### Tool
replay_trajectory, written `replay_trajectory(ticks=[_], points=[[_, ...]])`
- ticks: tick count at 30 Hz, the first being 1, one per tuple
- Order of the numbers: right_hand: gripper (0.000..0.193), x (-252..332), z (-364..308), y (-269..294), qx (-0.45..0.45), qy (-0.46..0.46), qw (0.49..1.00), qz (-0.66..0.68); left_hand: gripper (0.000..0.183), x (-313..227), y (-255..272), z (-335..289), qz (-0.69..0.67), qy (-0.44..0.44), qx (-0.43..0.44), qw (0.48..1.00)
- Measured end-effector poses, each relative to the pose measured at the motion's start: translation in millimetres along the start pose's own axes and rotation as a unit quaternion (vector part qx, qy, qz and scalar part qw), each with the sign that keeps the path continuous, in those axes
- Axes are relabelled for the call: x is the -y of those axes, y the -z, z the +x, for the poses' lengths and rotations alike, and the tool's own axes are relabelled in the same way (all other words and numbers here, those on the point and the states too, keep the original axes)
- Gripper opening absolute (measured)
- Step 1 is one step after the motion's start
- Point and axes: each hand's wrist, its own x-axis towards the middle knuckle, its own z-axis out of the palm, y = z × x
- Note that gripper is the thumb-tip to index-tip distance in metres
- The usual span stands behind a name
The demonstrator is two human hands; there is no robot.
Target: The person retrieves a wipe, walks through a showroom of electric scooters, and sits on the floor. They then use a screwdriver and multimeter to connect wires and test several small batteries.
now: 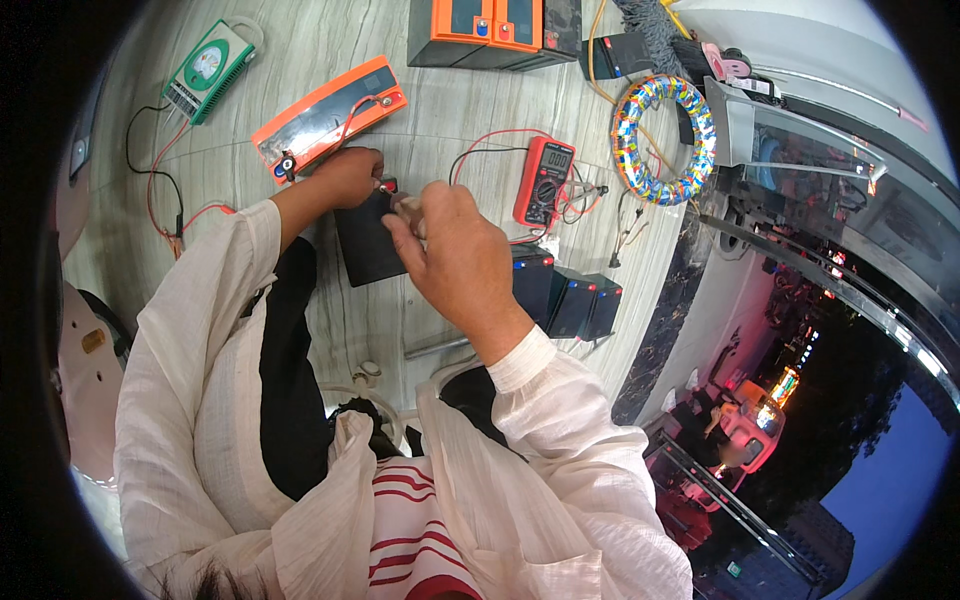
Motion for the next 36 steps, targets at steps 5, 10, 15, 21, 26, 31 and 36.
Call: replay_trajectory(ticks=[5,10,15,21,26,31,36], points=[[0.031,9,7,-2,-0.037,0.011,0.992,0.12,0.016,1,-1,4,0.018,0.029,0.005,0.999],[0.03,9,6,0,0.015,0.005,1.0,0.006,0.017,2,-3,6,0.02,0.042,0.003,0.999],[0.028,15,14,2,-0.033,0.019,0.995,0.09,0.018,-1,-2,4,0.016,0.032,-0.005,0.999],[0.029,15,12,4,0.027,-0.085,0.996,0.009,0.022,0,3,1,0.006,0.027,0.012,1.0],[0.03,15,10,2,0.02,0.023,0.998,0.059,0.022,-4,4,0,0.02,0.039,0.018,0.999],[0.029,18,12,6,0.005,-0.031,0.999,0.035,0.021,-2,5,0,0.011,0.039,0.022,0.999],[0.027,17,11,9,0.069,0.014,0.997,0.012,0.021,0,3,1,0.023,0.031,0.018,0.999]])
